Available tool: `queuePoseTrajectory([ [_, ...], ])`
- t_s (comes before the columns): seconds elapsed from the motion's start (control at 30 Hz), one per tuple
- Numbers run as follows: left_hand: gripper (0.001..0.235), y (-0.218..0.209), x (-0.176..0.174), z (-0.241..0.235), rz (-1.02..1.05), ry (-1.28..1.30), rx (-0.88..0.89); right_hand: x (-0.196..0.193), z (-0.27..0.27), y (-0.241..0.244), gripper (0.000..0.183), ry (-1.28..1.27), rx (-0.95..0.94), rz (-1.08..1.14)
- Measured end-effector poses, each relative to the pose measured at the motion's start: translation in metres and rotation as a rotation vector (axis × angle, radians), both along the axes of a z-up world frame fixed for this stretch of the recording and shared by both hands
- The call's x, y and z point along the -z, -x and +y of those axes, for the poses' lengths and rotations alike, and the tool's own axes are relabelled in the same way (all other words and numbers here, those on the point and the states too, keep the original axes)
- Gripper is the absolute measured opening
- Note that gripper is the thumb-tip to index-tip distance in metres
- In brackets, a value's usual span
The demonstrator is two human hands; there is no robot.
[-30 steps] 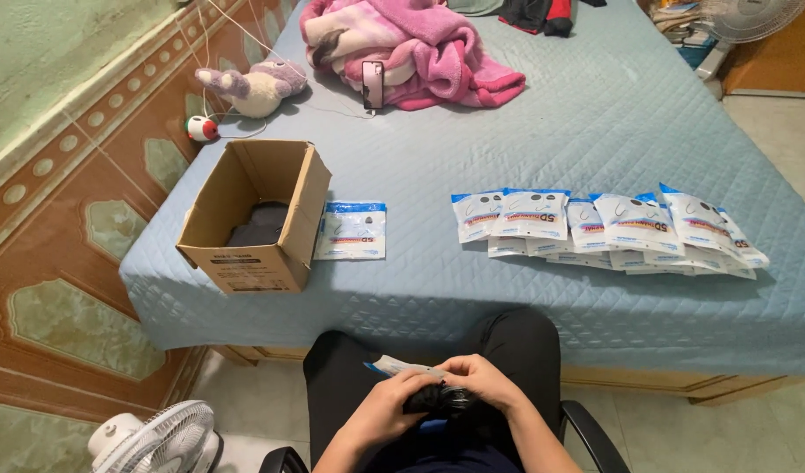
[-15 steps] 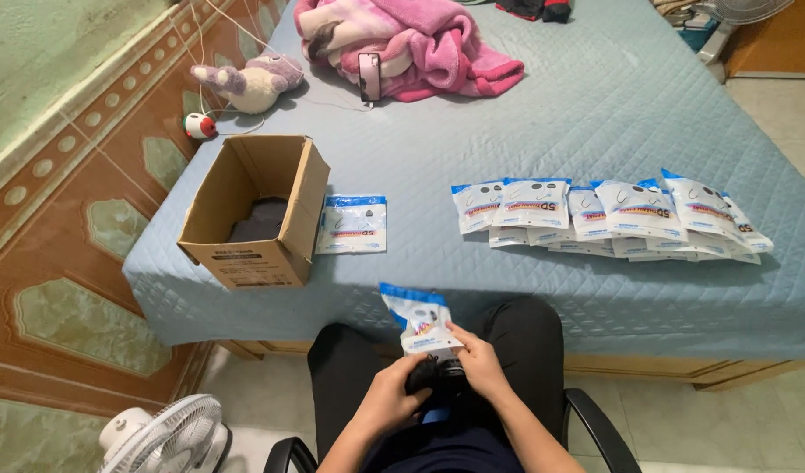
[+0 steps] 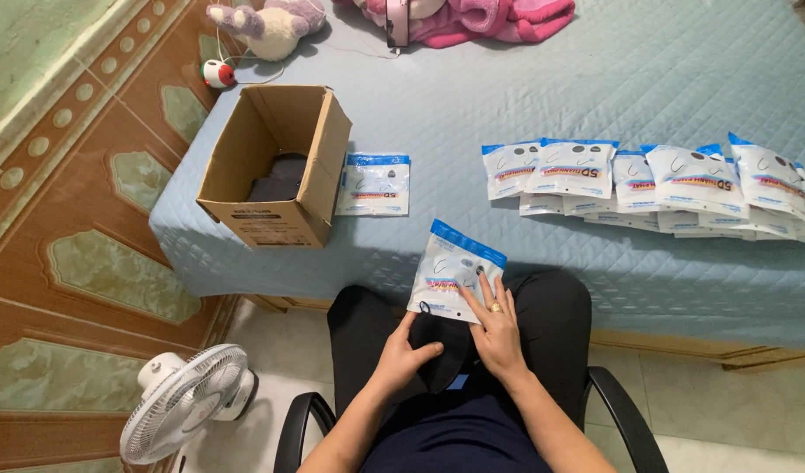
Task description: The person sits on the floor and packs black face masks into small plastic bags. They take masks from a cardboard box, place them into a bag, and then set the sealed bag aside on the bed next to a growing stack of packaged masks.
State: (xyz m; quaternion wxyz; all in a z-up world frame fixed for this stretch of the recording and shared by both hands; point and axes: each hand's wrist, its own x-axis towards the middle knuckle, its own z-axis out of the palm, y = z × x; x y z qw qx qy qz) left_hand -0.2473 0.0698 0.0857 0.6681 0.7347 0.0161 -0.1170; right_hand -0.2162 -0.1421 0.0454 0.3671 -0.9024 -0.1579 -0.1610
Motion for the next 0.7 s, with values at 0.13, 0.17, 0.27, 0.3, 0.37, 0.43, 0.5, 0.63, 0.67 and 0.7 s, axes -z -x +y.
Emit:
queuePoseTrajectory([
  [0.13, 0.08, -0.002, 0.002, -0.003, 0.085, 0.065, -0.076, -0.01, 0.007, 0.008, 0.055, -0.176, -0.078, 0.075],
  [0.17, 0.073, -0.002, 0.002, -0.004, 0.079, 0.076, -0.09, -0.012, 0.009, 0.011, 0.053, -0.225, -0.093, 0.075],
  [0.27, 0.068, -0.004, 0.013, -0.005, 0.051, 0.157, -0.138, 0.007, 0.015, 0.011, 0.056, -0.109, -0.071, -0.016],
  [0.3, 0.068, -0.002, 0.006, -0.006, 0.049, 0.156, -0.135, 0.009, 0.018, 0.011, 0.056, -0.11, -0.068, -0.018],
  [0.37, 0.06, 0.002, -0.01, -0.009, 0.075, 0.362, -0.19, 0.015, 0.025, 0.012, 0.059, 0.018, -0.016, -0.053],
  [0.43, 0.06, 0.004, -0.014, -0.012, 0.082, 0.364, -0.2, 0.01, 0.026, 0.011, 0.056, 0.072, -0.015, -0.102],
  [0.5, 0.061, 0.004, -0.016, -0.013, 0.09, 0.364, -0.211, 0.01, 0.028, 0.011, 0.054, 0.122, -0.014, -0.148],
  [0.63, 0.063, -0.002, -0.001, -0.013, 0.22, 0.418, -0.269, 0.014, 0.03, 0.014, 0.05, -0.026, -0.077, -0.007],
  [0.67, 0.061, -0.004, 0.004, -0.012, 0.242, 0.485, -0.299, 0.013, 0.03, 0.015, 0.049, -0.078, -0.099, 0.04],
  [0.7, 0.061, -0.006, 0.011, -0.01, 0.239, 0.485, -0.296, 0.009, 0.03, 0.015, 0.049, -0.079, -0.098, 0.037],
])
